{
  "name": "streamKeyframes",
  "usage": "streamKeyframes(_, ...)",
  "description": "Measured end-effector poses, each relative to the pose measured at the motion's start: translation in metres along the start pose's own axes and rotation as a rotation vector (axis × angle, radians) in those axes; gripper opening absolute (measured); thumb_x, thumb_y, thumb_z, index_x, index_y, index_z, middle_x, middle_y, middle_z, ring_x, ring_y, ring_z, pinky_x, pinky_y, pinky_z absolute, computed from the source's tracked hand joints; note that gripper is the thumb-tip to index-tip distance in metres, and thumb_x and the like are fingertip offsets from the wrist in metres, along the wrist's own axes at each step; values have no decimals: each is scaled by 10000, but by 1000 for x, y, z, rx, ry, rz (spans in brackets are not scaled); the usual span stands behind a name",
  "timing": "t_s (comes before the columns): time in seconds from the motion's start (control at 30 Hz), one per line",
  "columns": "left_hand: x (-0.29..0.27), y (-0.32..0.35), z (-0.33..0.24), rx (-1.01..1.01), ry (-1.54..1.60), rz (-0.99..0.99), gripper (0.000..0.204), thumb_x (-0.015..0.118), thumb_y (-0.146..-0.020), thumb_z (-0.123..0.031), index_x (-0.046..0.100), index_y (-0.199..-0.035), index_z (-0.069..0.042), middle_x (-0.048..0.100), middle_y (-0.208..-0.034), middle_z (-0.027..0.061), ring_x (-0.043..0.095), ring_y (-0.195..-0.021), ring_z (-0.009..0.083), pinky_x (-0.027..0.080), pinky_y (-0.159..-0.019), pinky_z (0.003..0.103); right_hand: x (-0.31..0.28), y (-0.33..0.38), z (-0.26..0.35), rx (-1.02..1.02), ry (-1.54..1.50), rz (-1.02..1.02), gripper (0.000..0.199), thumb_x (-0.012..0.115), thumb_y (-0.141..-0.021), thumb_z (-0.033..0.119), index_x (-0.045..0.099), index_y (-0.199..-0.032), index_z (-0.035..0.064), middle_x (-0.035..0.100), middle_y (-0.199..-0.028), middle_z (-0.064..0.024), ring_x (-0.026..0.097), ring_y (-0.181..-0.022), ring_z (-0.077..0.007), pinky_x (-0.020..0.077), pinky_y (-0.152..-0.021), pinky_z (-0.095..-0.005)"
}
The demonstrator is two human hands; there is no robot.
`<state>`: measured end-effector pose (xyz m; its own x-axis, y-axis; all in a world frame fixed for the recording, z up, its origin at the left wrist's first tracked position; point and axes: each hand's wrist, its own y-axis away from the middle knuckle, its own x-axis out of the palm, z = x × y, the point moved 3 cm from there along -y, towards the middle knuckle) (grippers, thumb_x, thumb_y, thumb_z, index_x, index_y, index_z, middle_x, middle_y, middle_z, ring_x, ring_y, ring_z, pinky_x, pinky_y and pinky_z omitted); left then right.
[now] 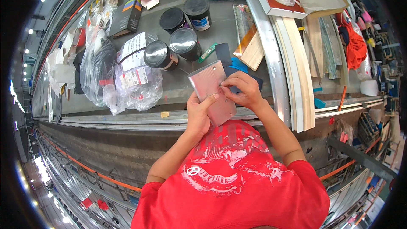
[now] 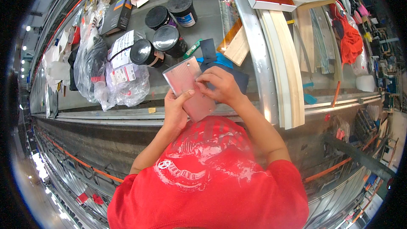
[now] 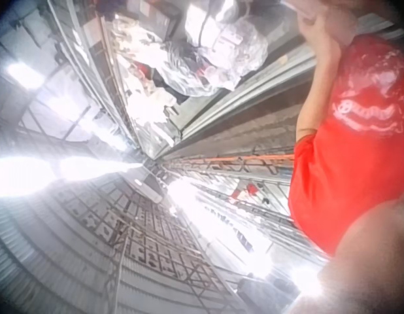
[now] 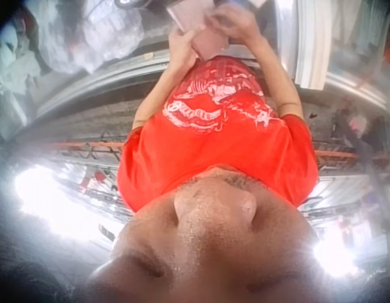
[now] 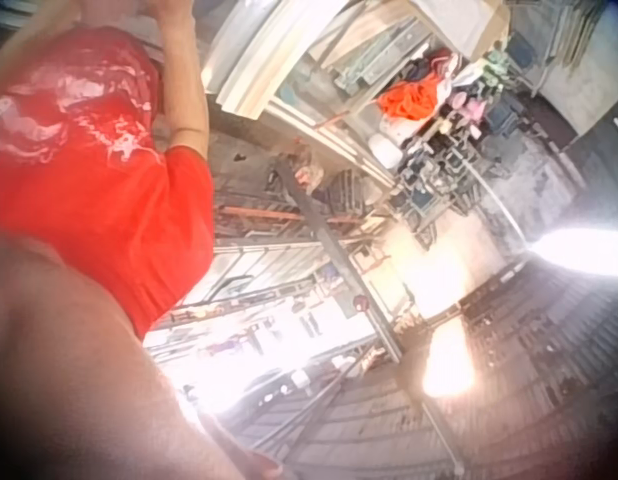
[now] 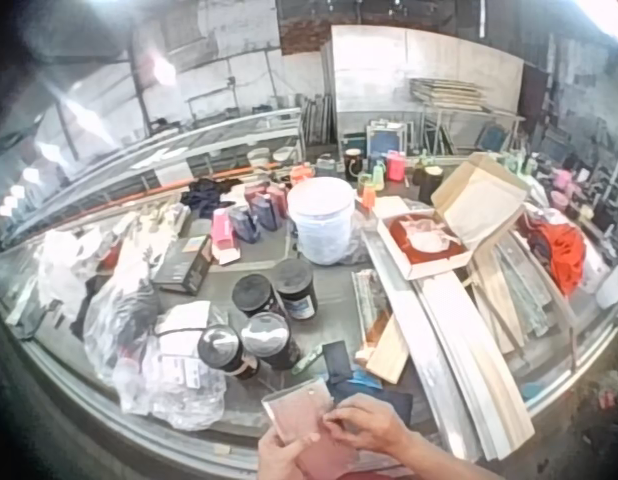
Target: The person assembles a small metal light fixture by inserting screws and tightening them with a screwdriver. They also apply a strip of orange tape to the fixture's surface.
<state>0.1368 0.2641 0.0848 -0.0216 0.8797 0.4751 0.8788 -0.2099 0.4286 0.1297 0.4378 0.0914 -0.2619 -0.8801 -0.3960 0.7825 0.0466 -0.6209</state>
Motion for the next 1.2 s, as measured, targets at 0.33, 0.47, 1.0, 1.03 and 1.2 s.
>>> streamKeyframes(0.33,1,1,1,-1,7,26,373,726,-821,8,604,-1173,11,680,-1107,107,657,-985,180,523,-878,324,3,4,-1,-21,-7,-50,198,811,-722,49,691,-874,90,643,-814,-60,631,-718,-231,519,-614,-322)
streamKeyframes(0.47,1,1,0,1,23,18,358,724,-824,9,607,-1162,12,681,-1102,108,659,-982,183,524,-874,323,0,5,-3,-52,1,47,227,804,-719,36,712,-920,88,644,-829,-62,631,-727,-230,520,-615,-318)
streamKeyframes(1.0,-1,0,2,-12,10,5,353,711,-825,20,602,-1161,13,681,-1094,108,657,-982,181,519,-882,324,0,0,1,6,5,31,174,795,-737,58,692,-875,81,652,-826,-59,644,-754,-227,528,-656,-319)
streamKeyframes(1.03,-1,0,2,-14,10,5,356,712,-825,20,602,-1164,13,680,-1095,108,657,-983,180,519,-883,324,-1,1,1,7,4,32,176,796,-736,59,697,-880,82,653,-828,-59,644,-755,-227,529,-658,-320)
streamKeyframes(1.2,2,0,3,-47,21,14,369,713,-825,19,601,-1177,12,680,-1097,107,655,-982,176,519,-880,324,-8,-3,-3,-46,-21,133,192,806,-727,53,716,-895,76,657,-819,-64,647,-751,-223,532,-657,-320)
